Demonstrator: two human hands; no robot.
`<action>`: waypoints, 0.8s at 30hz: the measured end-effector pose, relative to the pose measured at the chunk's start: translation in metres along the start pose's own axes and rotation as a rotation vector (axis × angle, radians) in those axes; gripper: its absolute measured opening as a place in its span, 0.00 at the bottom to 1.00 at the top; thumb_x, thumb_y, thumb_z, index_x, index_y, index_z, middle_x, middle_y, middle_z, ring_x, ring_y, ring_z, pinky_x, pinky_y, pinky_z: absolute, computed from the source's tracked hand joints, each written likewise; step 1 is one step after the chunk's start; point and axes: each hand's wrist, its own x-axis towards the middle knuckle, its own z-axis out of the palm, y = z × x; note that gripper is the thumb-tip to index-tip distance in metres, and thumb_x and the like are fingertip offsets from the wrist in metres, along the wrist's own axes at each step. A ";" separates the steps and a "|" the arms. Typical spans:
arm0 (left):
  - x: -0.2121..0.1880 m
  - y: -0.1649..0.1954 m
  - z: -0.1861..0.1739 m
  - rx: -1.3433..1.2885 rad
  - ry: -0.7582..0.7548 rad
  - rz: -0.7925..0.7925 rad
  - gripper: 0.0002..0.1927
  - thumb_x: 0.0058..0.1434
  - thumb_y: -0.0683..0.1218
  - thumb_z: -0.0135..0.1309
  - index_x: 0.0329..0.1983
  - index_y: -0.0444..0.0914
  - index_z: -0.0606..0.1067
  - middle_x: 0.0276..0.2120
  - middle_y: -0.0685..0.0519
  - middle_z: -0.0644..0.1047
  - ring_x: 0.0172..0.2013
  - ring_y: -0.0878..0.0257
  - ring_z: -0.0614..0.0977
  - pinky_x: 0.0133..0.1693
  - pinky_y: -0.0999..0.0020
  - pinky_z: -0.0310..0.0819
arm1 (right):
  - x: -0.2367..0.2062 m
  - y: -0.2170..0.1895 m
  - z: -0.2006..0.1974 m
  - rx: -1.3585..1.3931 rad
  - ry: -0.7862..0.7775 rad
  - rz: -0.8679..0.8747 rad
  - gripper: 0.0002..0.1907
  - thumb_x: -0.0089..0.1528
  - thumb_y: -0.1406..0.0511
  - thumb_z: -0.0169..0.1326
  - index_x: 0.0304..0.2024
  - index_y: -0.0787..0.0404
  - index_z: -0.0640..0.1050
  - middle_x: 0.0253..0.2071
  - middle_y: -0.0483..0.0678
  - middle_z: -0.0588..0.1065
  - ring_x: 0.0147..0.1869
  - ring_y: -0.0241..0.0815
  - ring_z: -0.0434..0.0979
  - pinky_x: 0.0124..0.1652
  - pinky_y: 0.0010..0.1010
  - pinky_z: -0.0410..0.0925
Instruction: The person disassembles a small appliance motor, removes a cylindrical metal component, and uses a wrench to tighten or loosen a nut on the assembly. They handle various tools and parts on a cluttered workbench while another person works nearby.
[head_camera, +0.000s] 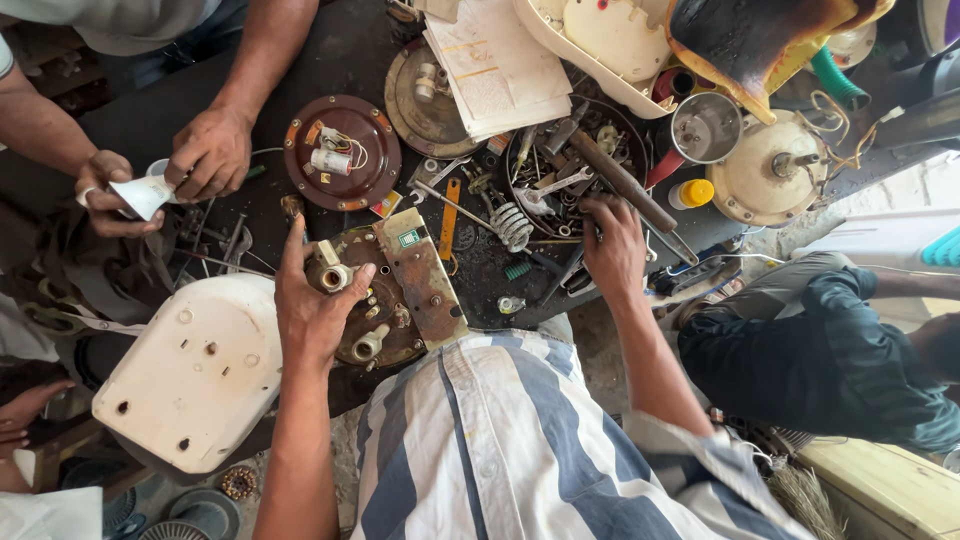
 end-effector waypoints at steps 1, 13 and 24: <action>0.000 0.003 0.000 -0.115 -0.030 -0.089 0.55 0.46 0.47 0.70 0.77 0.35 0.57 0.54 0.41 0.77 0.50 0.57 0.81 0.51 0.65 0.79 | 0.013 -0.001 0.005 -0.039 0.000 -0.044 0.14 0.63 0.71 0.55 0.51 0.59 0.80 0.57 0.52 0.74 0.63 0.56 0.70 0.62 0.45 0.65; 0.008 -0.016 -0.025 -0.494 -0.258 -0.098 0.50 0.57 0.38 0.60 0.81 0.35 0.50 0.59 0.46 0.73 0.58 0.62 0.76 0.60 0.69 0.69 | 0.073 0.024 0.024 -0.436 -0.224 -0.165 0.11 0.63 0.66 0.51 0.45 0.52 0.81 0.47 0.51 0.72 0.54 0.53 0.72 0.50 0.44 0.67; 0.020 -0.031 -0.013 -0.506 -0.051 -0.191 0.34 0.61 0.29 0.49 0.73 0.34 0.63 0.53 0.43 0.78 0.49 0.64 0.81 0.53 0.71 0.75 | 0.061 0.028 0.007 0.164 -0.181 0.049 0.12 0.63 0.69 0.60 0.50 0.57 0.80 0.46 0.50 0.79 0.51 0.51 0.77 0.49 0.41 0.70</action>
